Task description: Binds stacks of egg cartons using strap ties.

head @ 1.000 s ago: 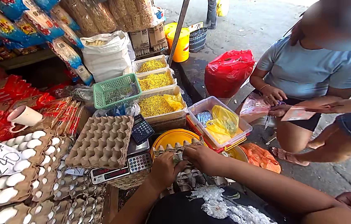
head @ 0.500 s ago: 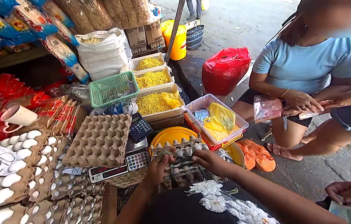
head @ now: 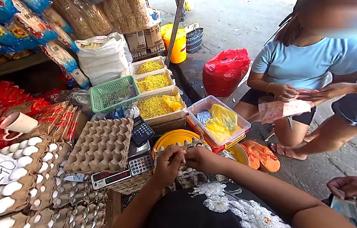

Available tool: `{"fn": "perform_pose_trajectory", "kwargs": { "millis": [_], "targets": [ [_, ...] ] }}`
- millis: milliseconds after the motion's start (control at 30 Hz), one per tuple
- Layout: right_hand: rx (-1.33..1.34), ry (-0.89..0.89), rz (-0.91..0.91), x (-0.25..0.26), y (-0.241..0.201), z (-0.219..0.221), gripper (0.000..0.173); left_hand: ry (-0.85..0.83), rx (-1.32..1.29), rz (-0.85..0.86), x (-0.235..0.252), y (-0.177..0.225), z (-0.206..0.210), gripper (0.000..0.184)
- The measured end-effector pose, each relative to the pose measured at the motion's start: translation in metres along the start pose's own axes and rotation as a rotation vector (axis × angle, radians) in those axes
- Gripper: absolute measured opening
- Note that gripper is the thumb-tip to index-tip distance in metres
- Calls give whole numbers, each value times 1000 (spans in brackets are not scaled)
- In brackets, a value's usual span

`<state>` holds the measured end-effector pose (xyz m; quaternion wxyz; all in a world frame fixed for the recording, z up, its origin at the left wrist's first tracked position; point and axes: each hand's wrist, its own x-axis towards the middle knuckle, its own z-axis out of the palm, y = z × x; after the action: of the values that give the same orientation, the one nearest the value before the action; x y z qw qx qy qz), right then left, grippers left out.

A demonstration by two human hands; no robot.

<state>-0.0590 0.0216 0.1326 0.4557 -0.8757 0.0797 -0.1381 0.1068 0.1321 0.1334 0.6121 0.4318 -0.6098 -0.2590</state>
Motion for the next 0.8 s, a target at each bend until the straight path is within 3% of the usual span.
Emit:
{"fn": "perform_pose_trajectory", "kwargs": {
  "millis": [67, 133, 233, 267, 400, 467, 700, 800],
  "targets": [
    [8, 54, -2, -3, 1, 0, 28, 101, 80, -16, 1, -1, -6, 25],
    [21, 177, 8, -7, 5, 1, 30, 123, 185, -224, -4, -3, -10, 30],
    [-4, 227, 58, -11, 6, 0, 29, -176, 154, -559, -12, -4, -8, 27],
    [-11, 202, 46, -12, 5, -1, 29, -209, 130, -570, -15, -8, -5, 26],
    [1, 116, -47, -13, 0, -3, 24, 17, -149, -535, -19, -16, 2, 12],
    [18, 123, -58, -15, -1, -6, 23, 5, -266, -511, -16, -15, 1, 10],
    [108, 281, -26, -21, 6, 1, 21, -186, -51, -386, -20, -26, 8, 27],
    [124, 309, -27, -20, 7, 4, 21, -137, -42, -339, -21, -26, 10, 17]
  ]
}}
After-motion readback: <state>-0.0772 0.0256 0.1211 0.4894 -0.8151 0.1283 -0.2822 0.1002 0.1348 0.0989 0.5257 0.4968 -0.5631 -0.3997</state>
